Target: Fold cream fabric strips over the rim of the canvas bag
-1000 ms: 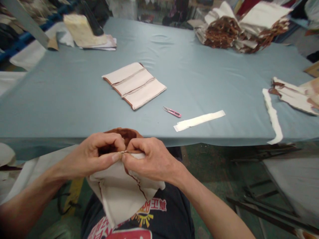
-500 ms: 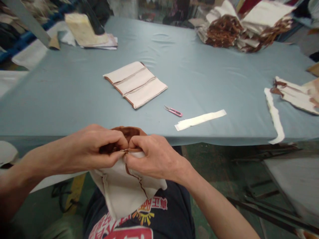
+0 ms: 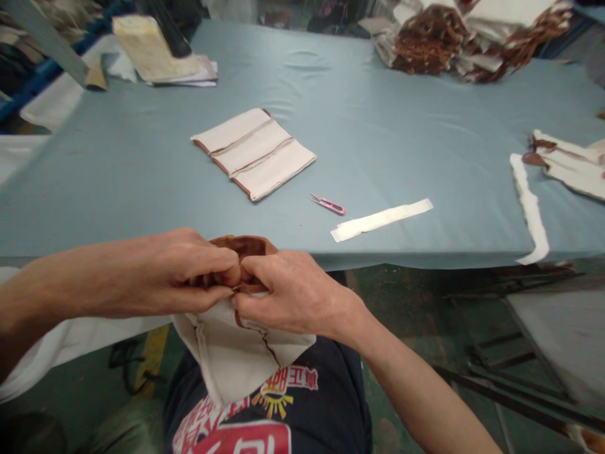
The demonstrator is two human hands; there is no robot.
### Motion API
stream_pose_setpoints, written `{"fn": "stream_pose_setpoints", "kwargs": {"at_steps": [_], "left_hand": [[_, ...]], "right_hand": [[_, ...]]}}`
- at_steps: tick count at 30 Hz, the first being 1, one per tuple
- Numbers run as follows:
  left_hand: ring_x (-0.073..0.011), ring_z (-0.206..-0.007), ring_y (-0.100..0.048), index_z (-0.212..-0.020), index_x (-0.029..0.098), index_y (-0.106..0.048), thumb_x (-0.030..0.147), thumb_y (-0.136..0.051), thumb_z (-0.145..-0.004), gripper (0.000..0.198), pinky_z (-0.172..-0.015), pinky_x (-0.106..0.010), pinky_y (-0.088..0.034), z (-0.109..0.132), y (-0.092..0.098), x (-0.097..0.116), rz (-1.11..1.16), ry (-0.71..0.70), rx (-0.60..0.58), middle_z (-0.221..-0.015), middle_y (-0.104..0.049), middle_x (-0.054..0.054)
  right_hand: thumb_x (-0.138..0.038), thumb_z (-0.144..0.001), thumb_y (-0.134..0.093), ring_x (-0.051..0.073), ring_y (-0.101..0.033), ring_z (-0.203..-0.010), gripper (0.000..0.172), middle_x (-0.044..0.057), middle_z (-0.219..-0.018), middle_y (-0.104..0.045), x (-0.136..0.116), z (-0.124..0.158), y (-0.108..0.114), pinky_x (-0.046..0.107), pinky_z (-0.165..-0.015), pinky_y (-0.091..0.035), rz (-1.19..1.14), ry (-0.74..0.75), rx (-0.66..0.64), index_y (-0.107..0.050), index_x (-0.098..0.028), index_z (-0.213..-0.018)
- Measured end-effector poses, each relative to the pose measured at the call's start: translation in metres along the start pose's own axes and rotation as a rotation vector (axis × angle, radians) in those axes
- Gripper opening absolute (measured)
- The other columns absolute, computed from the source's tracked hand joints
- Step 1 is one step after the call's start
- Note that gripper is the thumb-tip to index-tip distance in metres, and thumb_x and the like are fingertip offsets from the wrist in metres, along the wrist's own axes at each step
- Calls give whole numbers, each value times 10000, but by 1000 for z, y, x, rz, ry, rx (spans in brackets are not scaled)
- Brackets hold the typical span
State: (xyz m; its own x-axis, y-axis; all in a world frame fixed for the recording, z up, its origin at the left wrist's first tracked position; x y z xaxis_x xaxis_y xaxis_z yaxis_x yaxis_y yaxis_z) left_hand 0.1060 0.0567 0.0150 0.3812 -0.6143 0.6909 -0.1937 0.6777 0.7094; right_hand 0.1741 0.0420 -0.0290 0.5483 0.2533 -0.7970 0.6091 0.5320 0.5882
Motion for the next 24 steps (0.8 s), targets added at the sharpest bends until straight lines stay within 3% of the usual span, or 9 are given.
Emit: {"fn": "stream_pose_setpoints", "kwargs": {"at_steps": [7, 11, 15, 19, 24], "left_hand": [[-84, -493, -321, -737, 219, -476, -3, -477, -755, 222, -491, -259, -244, 7, 4, 1, -125, -96, 156, -594, -449, 84], [-99, -551, -389, -822, 219, -496, 31, -468, -869, 196, -525, -263, -280, 13, 1, 1, -198, -146, 196, -666, -492, 69], [-128, -571, -406, -809, 219, -479, 82, -426, -959, 210, -514, -290, -273, 19, -1, 6, -431, -235, 309, -673, -506, 47], [-125, -548, -444, -721, 214, -441, 63, -345, -1022, 350, -509, -278, -290, 20, -7, 4, -619, -304, 357, -646, -515, 33], [-132, -534, -487, -725, 210, -513, 54, -381, -1022, 361, -529, -289, -336, 19, -17, -12, -751, -417, 372, -628, -572, 19]], "right_hand": [[-154, -844, -588, 93, -398, -595, 56, -70, -659, -448, -2, -1, 12, 252, -606, -292, -81, 93, 92, -605, -181, -798], [-172, -823, -579, 93, -380, -587, 70, -66, -653, -447, -3, -2, 16, 248, -585, -290, -105, 97, 136, -578, -185, -754], [-190, -777, -547, 101, -402, -594, 119, -56, -630, -459, 5, -6, 14, 229, -559, -311, -333, 50, 177, -508, -200, -666], [-220, -738, -544, 97, -352, -572, 117, -67, -592, -429, 25, -14, -1, 216, -536, -311, -629, -46, 217, -488, -208, -636], [-334, -747, -588, 81, -312, -495, 167, -86, -550, -435, 52, -24, -36, 215, -495, -293, -976, -202, 181, -488, -221, -675]]}}
Point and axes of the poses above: each hand's wrist, its own z-axis away from the middle knuckle, its own y-axis out of the back of the hand, x = y × z, the point moved 9 cm from there along -z, towards the middle knuckle
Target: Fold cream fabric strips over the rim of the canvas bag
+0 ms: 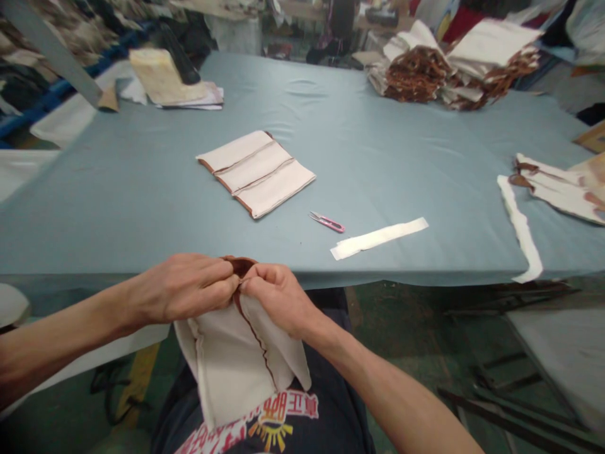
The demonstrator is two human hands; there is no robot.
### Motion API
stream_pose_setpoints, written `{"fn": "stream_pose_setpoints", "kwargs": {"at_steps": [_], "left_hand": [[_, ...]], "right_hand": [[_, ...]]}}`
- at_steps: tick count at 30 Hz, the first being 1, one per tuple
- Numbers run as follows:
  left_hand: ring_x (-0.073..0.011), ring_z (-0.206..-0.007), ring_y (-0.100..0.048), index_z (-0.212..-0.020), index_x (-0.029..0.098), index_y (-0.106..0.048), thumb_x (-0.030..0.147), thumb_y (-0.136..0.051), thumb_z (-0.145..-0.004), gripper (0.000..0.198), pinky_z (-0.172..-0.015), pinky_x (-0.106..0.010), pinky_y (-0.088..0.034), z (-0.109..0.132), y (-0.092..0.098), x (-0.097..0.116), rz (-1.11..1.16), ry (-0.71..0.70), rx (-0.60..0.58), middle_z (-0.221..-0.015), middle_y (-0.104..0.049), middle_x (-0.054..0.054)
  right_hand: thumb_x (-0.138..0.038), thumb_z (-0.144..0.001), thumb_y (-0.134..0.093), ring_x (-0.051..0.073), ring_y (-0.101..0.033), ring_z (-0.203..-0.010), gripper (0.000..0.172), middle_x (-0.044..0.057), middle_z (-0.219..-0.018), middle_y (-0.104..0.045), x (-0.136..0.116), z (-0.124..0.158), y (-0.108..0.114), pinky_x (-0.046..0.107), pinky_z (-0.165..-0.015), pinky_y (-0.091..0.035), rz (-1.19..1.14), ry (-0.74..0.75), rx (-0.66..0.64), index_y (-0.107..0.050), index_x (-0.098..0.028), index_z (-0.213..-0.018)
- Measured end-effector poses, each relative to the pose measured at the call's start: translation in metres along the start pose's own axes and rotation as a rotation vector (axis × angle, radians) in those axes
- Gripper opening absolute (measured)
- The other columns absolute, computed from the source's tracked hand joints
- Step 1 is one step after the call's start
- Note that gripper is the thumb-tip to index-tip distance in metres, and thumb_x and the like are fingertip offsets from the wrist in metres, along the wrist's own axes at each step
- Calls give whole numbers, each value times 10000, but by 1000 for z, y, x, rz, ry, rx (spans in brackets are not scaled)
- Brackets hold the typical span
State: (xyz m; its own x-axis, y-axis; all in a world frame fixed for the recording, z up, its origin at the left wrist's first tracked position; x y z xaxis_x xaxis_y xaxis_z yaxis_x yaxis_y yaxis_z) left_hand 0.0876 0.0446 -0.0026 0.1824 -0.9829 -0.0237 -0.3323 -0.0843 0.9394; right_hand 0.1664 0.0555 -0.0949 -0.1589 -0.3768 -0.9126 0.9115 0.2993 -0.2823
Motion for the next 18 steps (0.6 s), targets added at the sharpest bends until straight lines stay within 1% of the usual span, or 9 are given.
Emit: {"fn": "stream_pose_setpoints", "kwargs": {"at_steps": [2, 4, 6, 8, 10, 11, 14, 18], "left_hand": [[-123, -521, -488, -732, 207, -530, 72, -441, -1004, 317, -520, -288, -335, 5, -4, -8, 39, 67, 73, -613, -583, 22], [-109, -526, -511, -742, 203, -538, 89, -495, -976, 265, -516, -275, -339, 9, -7, -15, 124, 162, 150, -619, -613, 23], [-100, -544, -537, -775, 197, -555, 96, -519, -945, 201, -526, -257, -349, 13, -10, -19, 223, 249, 185, -643, -648, 26], [-88, -558, -546, -843, 188, -585, 115, -536, -919, 117, -541, -233, -363, 14, -14, -24, 353, 368, 154, -678, -666, 36], [-81, -572, -542, -903, 178, -612, 162, -567, -904, 47, -561, -212, -381, 16, -20, -29, 506, 497, 66, -702, -658, 46], [-79, -583, -540, -918, 174, -626, 187, -584, -897, 49, -572, -206, -387, 16, -23, -29, 569, 544, 17, -714, -653, 47], [-80, -607, -529, -894, 171, -661, 212, -594, -880, 79, -587, -205, -374, 13, -21, -29, 654, 601, -77, -727, -644, 44], [-85, -604, -510, -807, 175, -648, 184, -537, -876, 131, -582, -218, -346, 4, -19, -30, 727, 649, -102, -672, -606, 50]], "right_hand": [[-370, -773, -618, 79, -316, -497, 223, -85, -561, -446, 4, 0, 2, 216, -499, -292, -12, 6, 21, -476, -223, -684], [-376, -791, -638, 83, -352, -535, 258, -71, -595, -471, -4, 4, 4, 220, -534, -320, 51, 78, 7, -472, -218, -672], [-354, -809, -637, 90, -391, -573, 244, -56, -629, -497, -13, 9, 6, 227, -571, -349, 162, 146, -19, -497, -207, -672], [-316, -830, -617, 93, -396, -579, 206, -57, -634, -490, -21, 15, 10, 228, -570, -346, 293, 187, -18, -528, -200, -684], [-288, -838, -603, 90, -382, -567, 197, -64, -620, -465, -29, 19, 15, 226, -546, -318, 426, 226, 12, -533, -199, -677], [-275, -836, -595, 90, -383, -565, 190, -63, -616, -463, -34, 20, 17, 226, -539, -309, 489, 249, 27, -535, -197, -673], [-244, -829, -567, 93, -403, -568, 161, -57, -614, -476, -47, 23, 17, 230, -544, -309, 660, 313, 52, -559, -189, -678], [-234, -845, -548, 92, -386, -559, 181, -63, -603, -444, -62, 26, 11, 242, -561, -305, 789, 397, 48, -529, -193, -669]]}}
Point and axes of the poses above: each hand's wrist, its own z-axis away from the middle knuckle, its own y-axis out of the back of the hand, x = y × z, the point moved 9 cm from there along -z, towards the middle knuckle
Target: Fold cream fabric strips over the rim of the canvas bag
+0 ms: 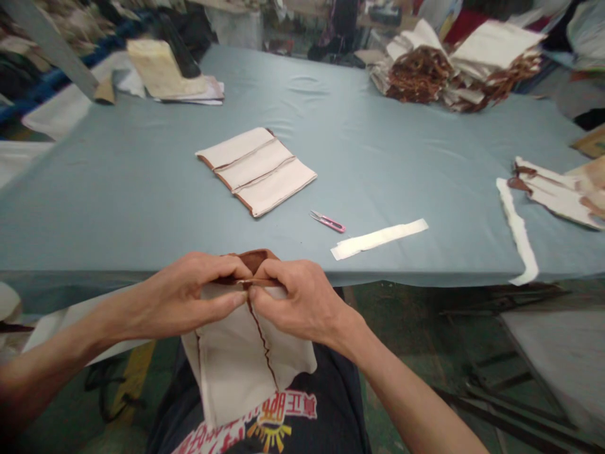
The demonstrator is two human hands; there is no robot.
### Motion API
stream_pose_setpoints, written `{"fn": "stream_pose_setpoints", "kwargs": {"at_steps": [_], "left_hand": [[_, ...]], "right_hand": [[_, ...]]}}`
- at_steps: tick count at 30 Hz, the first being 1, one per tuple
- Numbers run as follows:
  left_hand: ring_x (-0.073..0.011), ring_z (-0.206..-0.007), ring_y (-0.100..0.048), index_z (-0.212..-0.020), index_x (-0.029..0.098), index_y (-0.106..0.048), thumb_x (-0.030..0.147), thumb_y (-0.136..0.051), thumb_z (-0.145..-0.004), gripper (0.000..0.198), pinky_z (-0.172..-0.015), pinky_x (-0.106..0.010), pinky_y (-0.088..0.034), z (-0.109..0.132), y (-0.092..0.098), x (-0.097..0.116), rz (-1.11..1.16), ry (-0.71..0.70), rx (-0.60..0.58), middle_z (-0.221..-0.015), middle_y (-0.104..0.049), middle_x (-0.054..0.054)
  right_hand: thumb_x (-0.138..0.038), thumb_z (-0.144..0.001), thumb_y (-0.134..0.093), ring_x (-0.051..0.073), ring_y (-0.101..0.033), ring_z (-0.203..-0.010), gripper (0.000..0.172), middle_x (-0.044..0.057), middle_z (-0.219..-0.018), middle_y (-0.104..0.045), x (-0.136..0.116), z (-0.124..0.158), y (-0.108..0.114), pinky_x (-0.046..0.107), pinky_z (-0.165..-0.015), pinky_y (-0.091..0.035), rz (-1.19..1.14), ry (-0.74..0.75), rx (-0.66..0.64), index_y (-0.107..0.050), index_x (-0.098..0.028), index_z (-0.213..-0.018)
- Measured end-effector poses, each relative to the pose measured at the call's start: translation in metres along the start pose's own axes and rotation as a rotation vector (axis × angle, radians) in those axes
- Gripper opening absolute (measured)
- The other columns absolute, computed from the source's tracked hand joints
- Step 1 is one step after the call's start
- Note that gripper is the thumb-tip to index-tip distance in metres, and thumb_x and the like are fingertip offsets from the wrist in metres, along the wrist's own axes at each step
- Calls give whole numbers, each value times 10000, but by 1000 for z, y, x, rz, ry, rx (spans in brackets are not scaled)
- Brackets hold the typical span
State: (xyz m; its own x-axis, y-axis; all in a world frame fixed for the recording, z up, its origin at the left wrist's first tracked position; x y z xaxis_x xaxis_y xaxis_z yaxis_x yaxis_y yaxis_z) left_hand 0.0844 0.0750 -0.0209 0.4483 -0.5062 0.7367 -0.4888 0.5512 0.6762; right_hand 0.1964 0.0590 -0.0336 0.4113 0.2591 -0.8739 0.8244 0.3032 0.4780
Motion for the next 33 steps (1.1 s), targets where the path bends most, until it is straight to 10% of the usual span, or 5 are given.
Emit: {"fn": "stream_pose_setpoints", "kwargs": {"at_steps": [25, 29, 33], "left_hand": [[-104, -495, -547, -832, 204, -573, 9, -510, -858, 206, -482, -267, -302, -17, -3, 45, -479, -279, -256, -667, -638, 42], [-126, -504, -545, -785, 216, -501, -19, -515, -865, 249, -484, -279, -333, -10, -13, 43, -575, -355, -248, -653, -607, 35], [-188, -570, -585, -822, 203, -527, -16, -496, -883, 230, -525, -312, -428, 3, -27, 42, -876, -512, -113, -698, -638, -15]], "right_hand": [[-144, -766, -577, 115, -446, -603, 85, -11, -696, -615, 7, -5, -8, 290, -614, -293, 226, -121, -146, -597, -188, -696], [-126, -727, -582, 104, -388, -583, 119, -51, -619, -471, 19, -2, -16, 261, -581, -275, -4, -190, -180, -532, -192, -640], [-273, -760, -619, 106, -399, -569, 161, -46, -620, -478, 49, 13, -56, 225, -532, -306, -714, -463, -296, -519, -195, -661]]}}
Point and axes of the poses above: each hand's wrist, its own z-axis away from the middle knuckle, its own y-axis out of the back of the hand, x = y × z, the point moved 9 cm from there along -z, towards the middle knuckle
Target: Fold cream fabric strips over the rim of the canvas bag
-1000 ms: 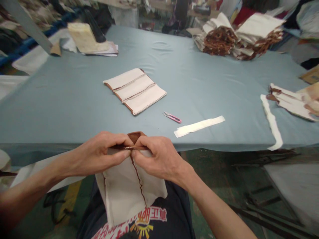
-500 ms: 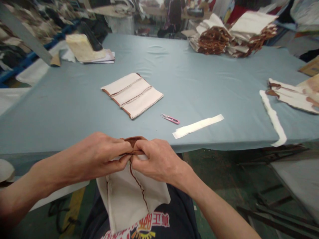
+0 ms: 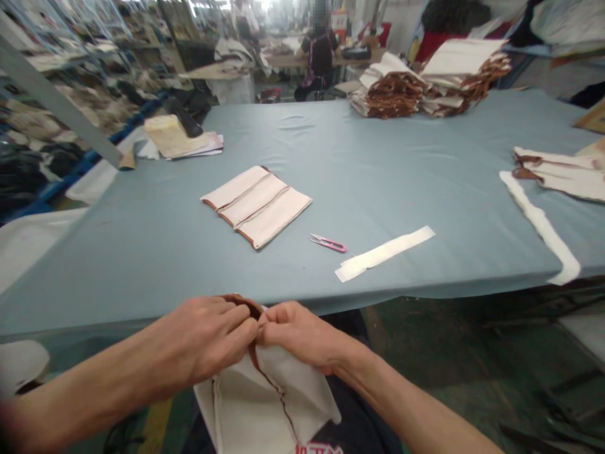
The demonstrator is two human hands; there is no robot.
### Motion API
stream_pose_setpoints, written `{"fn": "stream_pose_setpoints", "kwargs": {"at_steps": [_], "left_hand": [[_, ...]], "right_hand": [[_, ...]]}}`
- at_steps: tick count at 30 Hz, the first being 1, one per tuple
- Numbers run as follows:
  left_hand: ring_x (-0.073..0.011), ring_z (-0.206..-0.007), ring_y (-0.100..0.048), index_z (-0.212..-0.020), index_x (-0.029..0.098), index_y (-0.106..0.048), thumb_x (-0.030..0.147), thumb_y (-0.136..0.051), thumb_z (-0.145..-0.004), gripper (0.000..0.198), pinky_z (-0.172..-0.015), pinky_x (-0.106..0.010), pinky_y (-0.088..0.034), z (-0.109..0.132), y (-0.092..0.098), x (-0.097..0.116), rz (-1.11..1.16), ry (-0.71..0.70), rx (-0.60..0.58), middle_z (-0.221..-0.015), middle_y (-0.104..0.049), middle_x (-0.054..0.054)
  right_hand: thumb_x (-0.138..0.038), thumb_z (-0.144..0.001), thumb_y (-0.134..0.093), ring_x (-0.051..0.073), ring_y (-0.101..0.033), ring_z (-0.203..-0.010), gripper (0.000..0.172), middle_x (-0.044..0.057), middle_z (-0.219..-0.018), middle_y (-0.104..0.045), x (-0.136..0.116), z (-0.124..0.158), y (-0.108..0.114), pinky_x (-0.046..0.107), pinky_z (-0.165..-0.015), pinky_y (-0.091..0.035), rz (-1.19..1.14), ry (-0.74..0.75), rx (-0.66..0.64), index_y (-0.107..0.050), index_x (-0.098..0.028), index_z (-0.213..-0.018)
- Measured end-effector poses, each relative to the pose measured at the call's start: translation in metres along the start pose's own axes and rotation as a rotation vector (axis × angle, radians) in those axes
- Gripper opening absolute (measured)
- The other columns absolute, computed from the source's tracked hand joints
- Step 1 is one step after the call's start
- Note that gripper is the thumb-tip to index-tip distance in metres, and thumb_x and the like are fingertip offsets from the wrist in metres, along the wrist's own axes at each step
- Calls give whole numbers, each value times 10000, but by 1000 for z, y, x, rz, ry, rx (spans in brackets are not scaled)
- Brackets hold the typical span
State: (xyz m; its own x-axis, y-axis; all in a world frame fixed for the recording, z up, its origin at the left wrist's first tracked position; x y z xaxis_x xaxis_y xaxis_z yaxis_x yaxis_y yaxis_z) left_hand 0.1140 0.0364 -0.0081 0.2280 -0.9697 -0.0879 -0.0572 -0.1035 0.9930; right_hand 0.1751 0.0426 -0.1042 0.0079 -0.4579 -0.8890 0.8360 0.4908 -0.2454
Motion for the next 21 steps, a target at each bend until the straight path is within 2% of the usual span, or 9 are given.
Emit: {"fn": "stream_pose_setpoints", "kwargs": {"at_steps": [2, 4, 7, 10, 13, 15, 17, 21], "left_hand": [[-189, -573, -585, -816, 195, -542, 23, -484, -933, 215, -558, -320, -474, 4, -3, 4, -84, -40, 78, -685, -632, -14], [-170, -559, -571, -786, 197, -537, 41, -442, -976, 263, -564, -308, -480, 8, -4, 3, -88, -63, 162, -670, -624, -7], [-141, -532, -544, -753, 209, -520, 65, -417, -1006, 308, -539, -281, -436, 12, -4, -10, 14, 9, 270, -638, -611, 9], [-116, -559, -565, -818, 199, -570, 111, -481, -988, 211, -563, -246, -425, 13, -2, -28, 282, 141, 313, -644, -632, 26], [-98, -627, -594, -940, 181, -626, 158, -559, -933, 71, -605, -210, -441, 14, -12, -44, 670, 340, 196, -750, -691, 25], [-95, -633, -574, -921, 176, -655, 194, -581, -896, 80, -604, -202, -428, 15, -22, -48, 840, 459, 83, -747, -676, 33], [-94, -610, -530, -844, 170, -673, 222, -570, -881, 121, -579, -201, -387, 16, -27, -50, 902, 535, 9, -683, -621, 44], [-92, -576, -454, -747, 167, -653, 262, -557, -888, 196, -533, -206, -315, 14, -36, -51, 960, 606, -60, -618, -520, 54]], "right_hand": [[-365, -767, -685, 101, -410, -567, 243, -42, -641, -507, 18, -5, -4, 218, -538, -326, -265, -60, -34, -532, -190, -697], [-409, -745, -745, 88, -382, -556, 313, -56, -636, -492, 23, -9, -3, 211, -543, -307, -330, -58, -34, -525, -190, -713], [-387, -771, -730, 80, -303, -559, 306, -79, -621, -415, 6, -8, 4, 212, -537, -264, -150, 43, -33, -500, -197, -706], [-283, -811, -651, 90, -299, -588, 204, -77, -644, -385, -23, 3, 15, 220, -541, -264, 170, 157, 37, -497, -199, -708], [-199, -822, -602, 105, -377, -613, 117, -59, -662, -451, -45, 16, 22, 230, -565, -301, 466, 216, 135, -542, -194, -722], [-179, -831, -600, 107, -394, -615, 126, -57, -659, -473, -57, 23, 23, 236, -579, -308, 620, 277, 184, -551, -194, -716], [-175, -839, -605, 101, -380, -594, 134, -65, -643, -466, -65, 27, 22, 241, -580, -299, 718, 342, 225, -551, -196, -717], [-173, -833, -606, 96, -396, -576, 90, -74, -635, -484, -71, 30, 23, 243, -588, -303, 806, 428, 281, -566, -195, -755]]}}
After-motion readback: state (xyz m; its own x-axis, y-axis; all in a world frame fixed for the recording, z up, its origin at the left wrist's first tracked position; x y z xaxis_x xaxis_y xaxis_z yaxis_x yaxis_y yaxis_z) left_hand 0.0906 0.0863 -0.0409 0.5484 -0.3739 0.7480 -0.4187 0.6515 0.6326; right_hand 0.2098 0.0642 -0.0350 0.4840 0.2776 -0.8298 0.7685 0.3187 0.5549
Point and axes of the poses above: each hand's wrist, its own z-axis away from the middle knuckle, its own y-axis out of the back of the hand, x = y × z, the point moved 9 cm from there along -z, towards the middle knuckle
